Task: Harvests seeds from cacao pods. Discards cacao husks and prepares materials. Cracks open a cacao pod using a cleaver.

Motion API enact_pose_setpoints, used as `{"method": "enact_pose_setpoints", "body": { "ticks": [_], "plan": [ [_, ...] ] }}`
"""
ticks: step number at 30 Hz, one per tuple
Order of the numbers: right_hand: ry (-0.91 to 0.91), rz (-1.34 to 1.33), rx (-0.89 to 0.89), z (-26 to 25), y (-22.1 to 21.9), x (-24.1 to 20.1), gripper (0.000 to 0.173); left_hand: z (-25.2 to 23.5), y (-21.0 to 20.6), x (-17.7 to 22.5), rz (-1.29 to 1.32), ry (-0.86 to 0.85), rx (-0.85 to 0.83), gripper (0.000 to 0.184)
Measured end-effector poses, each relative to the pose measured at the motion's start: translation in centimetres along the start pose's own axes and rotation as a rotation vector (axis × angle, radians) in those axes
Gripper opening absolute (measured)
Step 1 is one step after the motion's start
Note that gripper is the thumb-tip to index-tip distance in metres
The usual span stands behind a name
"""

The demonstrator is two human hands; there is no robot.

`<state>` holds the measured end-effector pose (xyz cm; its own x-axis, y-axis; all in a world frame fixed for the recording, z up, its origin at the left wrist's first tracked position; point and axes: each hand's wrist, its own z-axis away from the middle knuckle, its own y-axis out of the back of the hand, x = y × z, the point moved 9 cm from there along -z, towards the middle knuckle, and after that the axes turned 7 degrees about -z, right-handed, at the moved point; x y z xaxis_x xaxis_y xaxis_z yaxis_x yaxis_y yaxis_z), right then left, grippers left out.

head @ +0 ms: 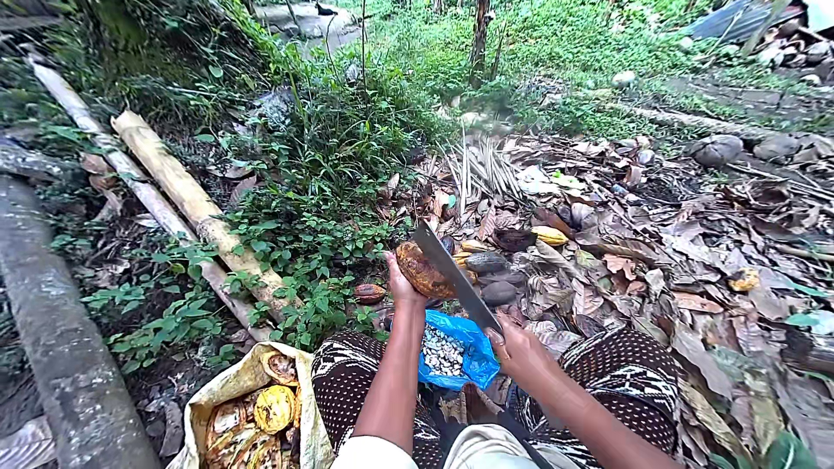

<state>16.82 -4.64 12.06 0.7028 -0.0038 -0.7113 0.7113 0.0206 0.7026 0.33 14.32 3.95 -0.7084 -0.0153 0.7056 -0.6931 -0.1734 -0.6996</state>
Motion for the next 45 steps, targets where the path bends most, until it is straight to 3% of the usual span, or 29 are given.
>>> {"method": "enact_pose_setpoints", "body": {
  "ticks": [2, 5, 9, 12, 16, 23, 27, 34, 42, 45],
  "plan": [
    [-0.123, -0.008, -0.114, -0.5, -1.2, 1.3, 0.041, 0.0, 0.3, -1.0, -0.012, 0.022, -0.018, 0.064],
    [-0.134, 0.031, -0.131, -0.2, -1.0, 1.6, 0.04, 0.3, -0.1, -1.5, -0.004, 0.12, -0.042, 0.064],
    [-0.082, 0.136, -0.084, -1.2, 0.1, 2.3, 0.037, -1.0, -0.6, -1.0, -0.039, 0.2, -0.087, 0.042],
    [0.012, 0.207, -0.027, -2.4, -0.1, 3.6, 0.038, -1.0, 0.8, -1.5, 0.027, 0.152, 0.024, 0.028],
    [0.099, 0.324, -0.058, -4.6, -0.9, 4.0, 0.035, -0.7, 2.8, -3.0, 0.108, 0.124, 0.168, 0.036],
    [0.227, 0.511, 0.012, -8.8, -0.6, 3.0, 0.027, -0.8, 3.9, -1.3, 0.114, -0.034, 0.314, 0.035],
    [0.32, 0.546, 0.061, -9.7, -0.6, 2.6, 0.024, -1.0, 3.7, -1.3, 0.145, -0.039, 0.251, 0.04],
    [0.263, 0.502, 0.233, -10.0, -1.4, 3.4, 0.021, -1.4, 4.5, -1.0, 0.181, -0.087, 0.343, 0.028],
    [0.092, 0.544, 0.024, -12.8, -3.5, 5.2, 0.027, 0.5, 6.1, -2.3, 0.114, -0.047, 0.578, 0.029],
    [-0.108, 0.274, -0.092, -13.9, -4.5, 7.2, 0.035, 0.9, 5.6, -3.8, 0.248, 0.038, 0.546, 0.025]
  ]
}}
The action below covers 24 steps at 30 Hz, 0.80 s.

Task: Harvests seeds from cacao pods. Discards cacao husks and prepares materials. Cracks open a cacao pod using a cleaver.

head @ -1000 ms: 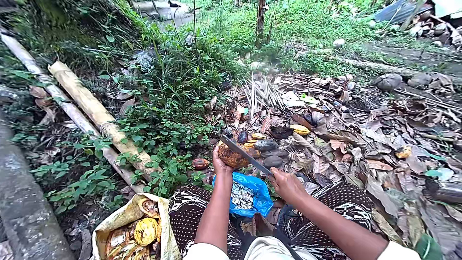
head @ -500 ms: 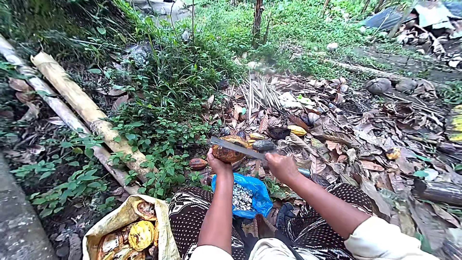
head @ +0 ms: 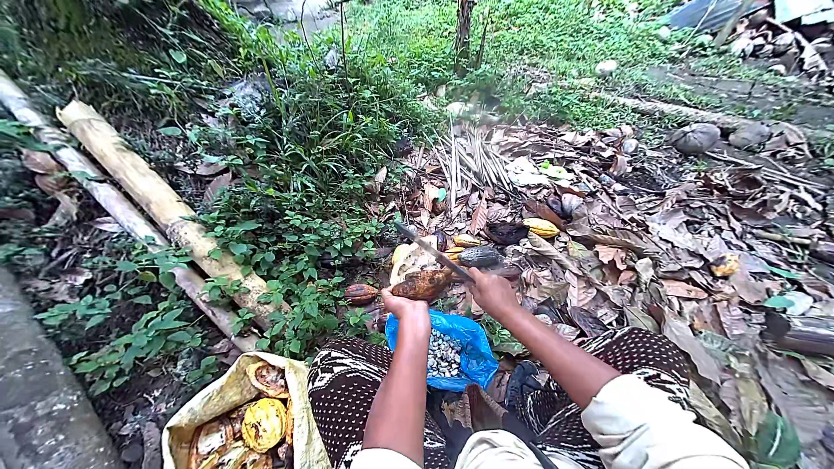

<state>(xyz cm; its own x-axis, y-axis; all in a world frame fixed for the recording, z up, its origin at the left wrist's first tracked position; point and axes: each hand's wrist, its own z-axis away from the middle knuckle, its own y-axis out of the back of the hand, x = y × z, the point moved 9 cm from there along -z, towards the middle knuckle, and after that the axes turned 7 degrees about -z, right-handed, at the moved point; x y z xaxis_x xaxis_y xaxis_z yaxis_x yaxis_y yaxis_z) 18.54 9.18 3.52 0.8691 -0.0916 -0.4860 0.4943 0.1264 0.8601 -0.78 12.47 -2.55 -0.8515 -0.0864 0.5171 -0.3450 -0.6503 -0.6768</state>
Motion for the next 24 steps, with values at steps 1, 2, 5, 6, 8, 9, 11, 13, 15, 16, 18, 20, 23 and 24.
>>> {"method": "enact_pose_setpoints", "body": {
  "ticks": [1, 2, 5, 6, 8, 9, 11, 13, 15, 16, 18, 20, 23, 24],
  "plan": [
    [-0.016, -0.122, 0.045, -0.1, -0.3, 0.8, 0.038, -0.5, -0.1, -0.1, 0.019, 0.017, -0.021, 0.024],
    [-0.03, -0.23, 0.119, -0.1, -0.3, 1.6, 0.04, -1.0, -0.4, 0.2, 0.016, 0.011, -0.036, 0.021],
    [-0.158, -0.329, 0.263, -0.4, -0.2, 5.7, 0.038, -1.9, -0.7, 0.6, -0.028, 0.014, -0.147, 0.026],
    [-0.239, -0.294, 0.246, -1.0, -0.3, 7.4, 0.038, -1.9, -0.9, 0.5, -0.04, 0.033, -0.223, 0.033],
    [-0.408, -0.208, 0.192, -2.1, -1.0, 11.5, 0.041, -1.3, -2.1, 0.5, -0.069, 0.045, -0.424, 0.043],
    [-0.483, -0.181, 0.166, -2.4, -1.7, 13.9, 0.043, -1.0, -2.8, 0.5, -0.076, 0.043, -0.531, 0.047],
    [-0.595, -0.168, 0.148, -2.8, -3.5, 18.7, 0.048, -0.5, -3.7, 0.6, -0.088, 0.045, -0.678, 0.049],
    [-0.701, -0.164, 0.122, -2.4, -5.7, 22.6, 0.055, -0.6, -3.7, 0.4, -0.07, 0.076, -0.787, 0.046],
    [-0.794, -0.15, 0.078, -1.5, -8.0, 25.5, 0.064, -0.7, -3.7, 0.1, -0.04, 0.082, -0.854, 0.04],
    [-0.824, -0.14, 0.076, -1.0, -9.2, 26.8, 0.068, -0.5, -3.9, -0.1, -0.02, 0.083, -0.894, 0.04],
    [-0.879, -0.109, 0.076, -0.3, -10.9, 28.9, 0.072, -1.2, -3.7, -0.2, -0.077, 0.035, -0.877, 0.038],
    [-0.918, -0.104, 0.073, -0.3, -11.2, 29.8, 0.066, -1.1, -3.6, -0.5, -0.105, 0.06, -0.854, 0.04],
    [-0.747, -0.208, 0.053, -2.6, -8.6, 25.7, 0.052, 0.1, -4.4, -0.3, -0.198, 0.018, -0.803, 0.037],
    [-0.624, -0.312, 0.065, -3.9, -7.3, 22.7, 0.045, -0.1, -4.5, -0.4, -0.218, 0.003, -0.821, 0.04]
  ]
}}
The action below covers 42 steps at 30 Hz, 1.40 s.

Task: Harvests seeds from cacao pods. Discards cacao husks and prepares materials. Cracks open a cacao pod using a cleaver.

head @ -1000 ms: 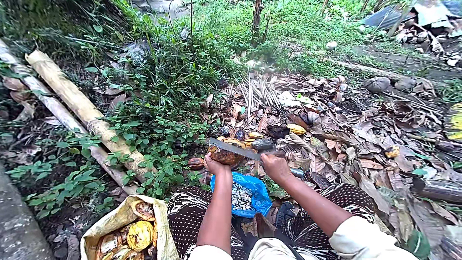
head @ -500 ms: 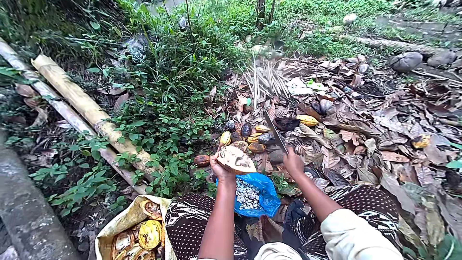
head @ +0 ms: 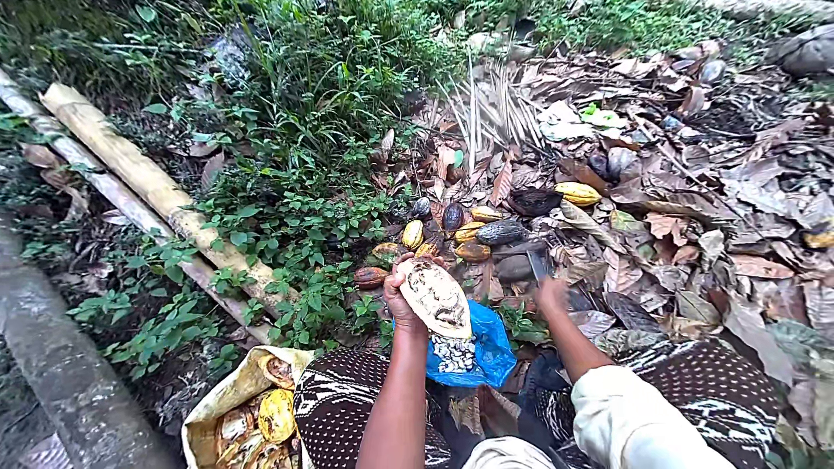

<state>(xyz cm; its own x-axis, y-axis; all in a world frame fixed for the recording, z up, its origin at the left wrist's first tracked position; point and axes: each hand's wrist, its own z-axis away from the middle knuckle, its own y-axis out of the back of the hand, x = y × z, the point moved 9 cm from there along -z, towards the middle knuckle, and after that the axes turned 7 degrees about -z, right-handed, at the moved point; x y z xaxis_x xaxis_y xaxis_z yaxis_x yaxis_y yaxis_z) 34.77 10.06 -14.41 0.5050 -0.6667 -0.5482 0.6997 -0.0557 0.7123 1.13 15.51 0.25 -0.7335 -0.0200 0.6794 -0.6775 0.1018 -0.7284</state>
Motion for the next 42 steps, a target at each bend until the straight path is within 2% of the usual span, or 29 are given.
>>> {"method": "enact_pose_setpoints", "body": {
  "ticks": [2, 4, 6, 7, 9, 11, 14, 16, 18, 22, 26, 29, 31, 33, 35, 39, 41, 42],
  "plan": [
    [0.221, -0.327, -0.135, 1.9, -0.7, -6.3, 0.035, -0.4, 0.3, -0.1, -0.08, -0.036, -0.011, 0.042],
    [0.363, -0.629, -0.355, 7.3, -1.1, -12.1, 0.03, -0.4, 0.5, 0.3, -0.136, -0.092, 0.014, 0.036],
    [0.495, -0.748, -0.52, 13.9, -0.6, -16.0, 0.027, -0.2, 0.6, 1.2, -0.183, -0.149, 0.072, 0.03],
    [0.554, -0.73, -0.543, 16.5, -0.5, -16.9, 0.028, 0.0, 0.7, 1.6, -0.201, -0.17, 0.117, 0.029],
    [0.605, -0.632, -0.46, 18.7, -0.7, -16.7, 0.036, 0.9, 1.0, 1.5, -0.226, -0.152, 0.243, 0.026],
    [0.561, -0.618, -0.378, 18.7, -1.6, -15.5, 0.038, 2.3, 0.6, 0.1, -0.208, -0.011, 0.321, 0.025],
    [0.424, -0.675, -0.38, 18.3, -2.7, -14.8, 0.037, 4.3, -0.1, -2.0, -0.163, 0.238, 0.314, 0.04],
    [0.354, -0.65, -0.421, 18.6, -3.3, -14.8, 0.038, 5.2, -0.4, -2.3, -0.21, 0.295, 0.308, 0.042],
    [0.275, -0.643, -0.509, 19.2, -4.5, -14.7, 0.036, 5.5, 0.1, -1.8, -0.284, 0.26, 0.306, 0.044],
    [0.227, -0.792, -0.602, 20.3, -6.5, -15.5, 0.015, 5.4, -0.7, 1.1, -0.605, 0.15, 0.221, 0.064],
    [0.215, -0.879, -0.647, 20.6, -7.5, -16.5, 0.015, 5.0, -2.2, 3.2, -0.847, 0.176, 0.076, 0.068],
    [0.313, -0.77, -0.659, 20.0, -7.8, -17.0, 0.016, 4.4, -1.6, 3.9, -0.762, 0.201, 0.085, 0.062],
    [0.421, -0.649, -0.622, 19.5, -7.6, -17.2, 0.023, 3.9, -0.2, 3.7, -0.568, 0.201, 0.12, 0.049],
    [0.49, -0.572, -0.624, 19.1, -7.1, -17.2, 0.017, 3.5, 1.5, 3.0, -0.339, 0.192, 0.185, 0.027],
    [0.516, -0.624, -0.644, 18.9, -6.3, -17.0, 0.024, 3.5, 2.8, 2.2, -0.213, 0.199, 0.218, 0.027],
    [0.466, -0.768, -0.575, 18.7, -5.7, -16.8, 0.017, 3.7, 3.0, 1.6, -0.237, 0.18, 0.209, 0.024],
    [0.435, -0.758, -0.565, 19.1, -6.4, -16.6, 0.028, 3.9, 2.4, 1.8, -0.31, 0.113, 0.199, 0.026],
    [0.424, -0.749, -0.565, 19.3, -6.9, -16.5, 0.031, 4.0, 2.0, 1.8, -0.38, 0.08, 0.187, 0.034]
  ]
}}
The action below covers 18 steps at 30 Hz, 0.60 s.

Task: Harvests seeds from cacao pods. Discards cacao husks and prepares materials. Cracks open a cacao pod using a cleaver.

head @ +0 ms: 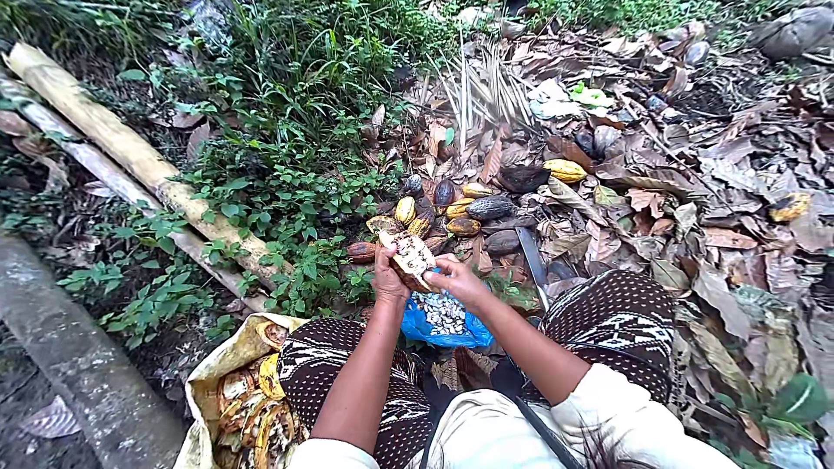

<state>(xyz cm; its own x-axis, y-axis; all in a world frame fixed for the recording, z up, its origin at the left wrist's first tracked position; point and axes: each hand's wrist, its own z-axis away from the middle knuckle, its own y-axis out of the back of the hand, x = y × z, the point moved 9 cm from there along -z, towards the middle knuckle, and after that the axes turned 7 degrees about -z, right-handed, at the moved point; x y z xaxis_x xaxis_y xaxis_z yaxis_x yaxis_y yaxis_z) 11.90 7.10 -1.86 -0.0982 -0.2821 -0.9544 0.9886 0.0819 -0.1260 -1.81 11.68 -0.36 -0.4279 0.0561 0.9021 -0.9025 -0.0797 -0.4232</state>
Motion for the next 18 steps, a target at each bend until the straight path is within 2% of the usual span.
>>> {"method": "enact_pose_setpoints", "body": {
  "ticks": [2, 4, 10, 12, 15, 18],
  "plan": [
    [-0.056, -0.07, 0.004, -0.1, -0.2, 1.0, 0.032, 0.2, -0.4, 0.0, -0.171, -0.057, -0.017, 0.068],
    [-0.119, -0.227, -0.015, -0.2, -0.3, 2.1, 0.034, 0.2, -0.7, -0.1, -0.275, -0.104, -0.025, 0.078],
    [-0.183, -0.518, -0.056, 0.4, -0.4, 3.5, 0.04, 0.2, -2.2, 0.1, -0.369, -0.271, -0.126, 0.084],
    [-0.176, -0.549, -0.071, 0.5, -0.4, 3.5, 0.036, 0.1, -2.5, 0.1, -0.383, -0.304, -0.151, 0.086],
    [-0.134, -0.425, -0.077, 0.1, -0.3, 3.3, 0.019, -0.3, -2.1, 0.0, -0.372, -0.268, -0.122, 0.08],
    [-0.107, -0.234, -0.081, -0.4, -0.4, 2.7, 0.025, -0.9, -0.6, -1.1, -0.278, -0.137, -0.002, 0.069]
  ]
}}
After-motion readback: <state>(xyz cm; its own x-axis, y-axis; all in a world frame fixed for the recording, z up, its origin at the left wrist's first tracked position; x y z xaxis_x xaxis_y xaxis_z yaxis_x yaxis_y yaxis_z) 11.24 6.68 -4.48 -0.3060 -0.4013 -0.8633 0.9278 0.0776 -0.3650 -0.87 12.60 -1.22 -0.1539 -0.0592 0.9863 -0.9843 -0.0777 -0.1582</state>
